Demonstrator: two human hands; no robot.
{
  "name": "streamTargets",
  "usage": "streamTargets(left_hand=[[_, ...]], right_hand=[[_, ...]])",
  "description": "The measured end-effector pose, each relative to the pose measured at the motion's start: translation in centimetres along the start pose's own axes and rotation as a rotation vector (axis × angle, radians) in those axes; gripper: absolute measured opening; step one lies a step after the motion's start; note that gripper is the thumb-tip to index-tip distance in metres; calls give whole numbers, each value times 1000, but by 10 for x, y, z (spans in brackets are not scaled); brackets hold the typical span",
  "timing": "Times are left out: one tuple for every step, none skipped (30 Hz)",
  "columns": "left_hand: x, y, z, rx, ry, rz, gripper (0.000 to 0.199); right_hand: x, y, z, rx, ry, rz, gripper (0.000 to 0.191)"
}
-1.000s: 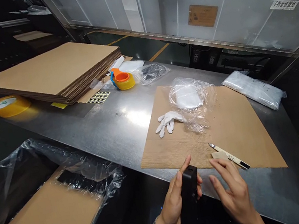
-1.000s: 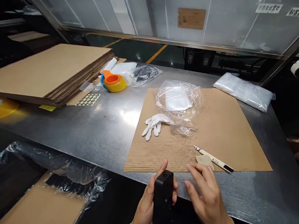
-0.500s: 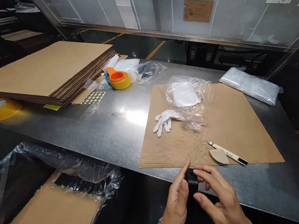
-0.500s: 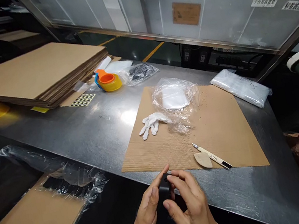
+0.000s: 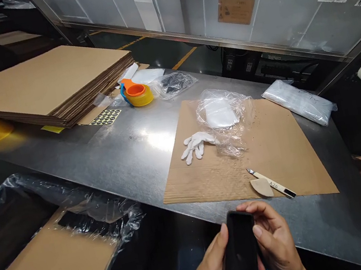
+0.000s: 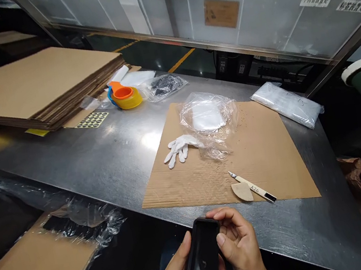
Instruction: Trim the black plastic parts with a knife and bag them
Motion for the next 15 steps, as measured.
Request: streamTargets(left_hand=[[4,-1,1,1,-2,53,78],[7,-2,2,2,-12,74,85],[9,-3,3,0,-23,74,88],[10,-4,4,-11,-34,59,89],[10,-4,5,-20,-50,49,87],[9,-4,6,-23,-73,51,86],[8,-3,5,-26,-97,52,85],[7,-1,5,-26,-119,52,84],[6,0,4,-25,-134,52,83],[4,1,2,-21,-144,52,82],[3,3,1,-20,-146,52,82],[1,4,0,-25,-147,50,81],[0,5,-1,-26,-150,53,81],[-1,7,-2,-26,-155,60,81],[-1,8,-3,-30,-158,66,81]], right_hand=[[0,0,0,-12,5,-16,22],[1,0,1,-17,12,-33,20],[1,0,2,-17,23,-46,18],[2,-1,3,-6,39,-56,17],[3,-2,5,13,57,-59,17],[4,-4,6,41,73,-54,18],[5,-6,8,77,83,-56,19],[6,-8,9,118,83,-64,21],[8,-9,10,162,77,-73,22],[9,-11,11,203,68,-80,23],[10,-12,12,237,60,-85,23],[10,-13,14,263,54,-91,23],[11,-14,15,281,52,-96,22],[12,-14,16,293,52,-99,21],[12,-14,16,302,53,-100,21]])
Point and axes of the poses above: each hand's wrist, its own y-axis away from the middle knuckle, its own z-axis out of the back of the hand, x = y × z, the point moved 1 cm from there along -y, towards the middle knuckle, and after that the axes turned 11 degrees about y, right-handed, at the moved point
